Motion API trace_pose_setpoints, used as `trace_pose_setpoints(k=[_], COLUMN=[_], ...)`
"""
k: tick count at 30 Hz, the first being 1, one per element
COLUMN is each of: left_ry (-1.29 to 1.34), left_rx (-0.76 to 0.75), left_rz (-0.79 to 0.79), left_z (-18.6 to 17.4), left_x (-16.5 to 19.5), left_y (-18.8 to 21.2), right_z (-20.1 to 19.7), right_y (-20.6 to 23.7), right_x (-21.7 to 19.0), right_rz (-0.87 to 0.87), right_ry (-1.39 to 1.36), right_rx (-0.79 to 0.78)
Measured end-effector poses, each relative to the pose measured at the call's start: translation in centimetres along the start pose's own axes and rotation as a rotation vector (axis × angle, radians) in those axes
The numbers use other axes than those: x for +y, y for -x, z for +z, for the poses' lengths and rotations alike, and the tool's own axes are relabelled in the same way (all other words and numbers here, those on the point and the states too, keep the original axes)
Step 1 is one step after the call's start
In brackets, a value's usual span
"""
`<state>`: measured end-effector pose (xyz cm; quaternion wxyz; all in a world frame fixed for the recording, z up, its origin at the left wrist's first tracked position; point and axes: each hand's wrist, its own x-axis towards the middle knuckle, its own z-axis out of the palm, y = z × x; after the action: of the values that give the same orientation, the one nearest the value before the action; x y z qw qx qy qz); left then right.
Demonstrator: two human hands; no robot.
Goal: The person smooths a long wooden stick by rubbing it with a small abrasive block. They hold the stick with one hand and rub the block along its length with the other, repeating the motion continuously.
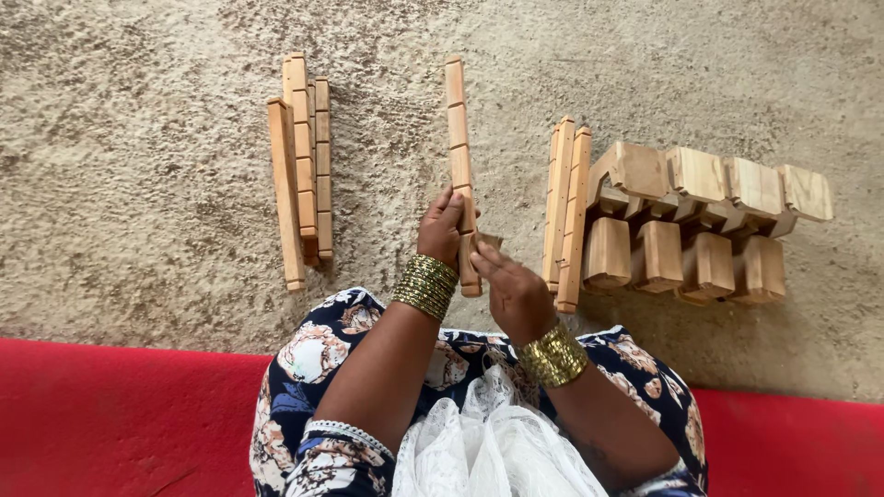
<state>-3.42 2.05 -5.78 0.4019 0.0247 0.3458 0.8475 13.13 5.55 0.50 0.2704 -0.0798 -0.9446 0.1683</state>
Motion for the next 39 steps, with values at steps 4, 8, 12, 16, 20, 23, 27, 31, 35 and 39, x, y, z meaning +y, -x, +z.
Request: trace_pose_setpoints(k=[4, 8, 12, 16, 20, 23, 27, 31, 35, 39], left_ry=[-0.055, -0.052, -0.027, -0.087, 0.007, -0.023, -0.065, -0.071, 0.004, -0.104], left_rx=[0.046, -0.022, 0.068, 0.195, 0.163, 0.14, 0.056, 0.035, -0.003, 0.259], left_rz=[-0.128, -0.1, -0.129, -0.098, -0.022, -0.102, -0.216, -0.268, -0.218, -0.158], left_z=[0.7, 1.7, 1.6, 0.5, 0.4, 0.9, 2.2, 2.5, 1.2, 0.4], left_x=[-1.6, -3.0, -2.3, 0.1, 0.4, -0.7, -2.5, -3.0, -1.3, 0.4], left_y=[0.8, 1.8, 1.8, 0.9, 0.8, 1.4, 2.8, 2.9, 1.7, 0.9], right_z=[0.7, 0.6, 0.5, -1.0, -1.8, -0.8, -0.5, -0.8, 0.1, 0.2], right_y=[-1.3, -2.3, -1.9, -0.6, -0.2, -0.8, -1.6, -2.0, -1.5, -0.1], right_x=[2.6, 4.6, 3.1, 0.0, -0.9, 0.1, 2.7, 4.3, 2.9, 1.0], right_rz=[0.091, 0.021, 0.084, -0.01, -0.04, 0.009, 0.151, 0.051, 0.035, -0.02], right_ry=[0.022, 0.14, 0.027, -0.037, -0.042, -0.032, 0.0, 0.043, -0.005, -0.032], right_rx=[0.003, 0.081, -0.013, -0.113, -0.073, -0.022, 0.02, 0.099, 0.009, -0.089])
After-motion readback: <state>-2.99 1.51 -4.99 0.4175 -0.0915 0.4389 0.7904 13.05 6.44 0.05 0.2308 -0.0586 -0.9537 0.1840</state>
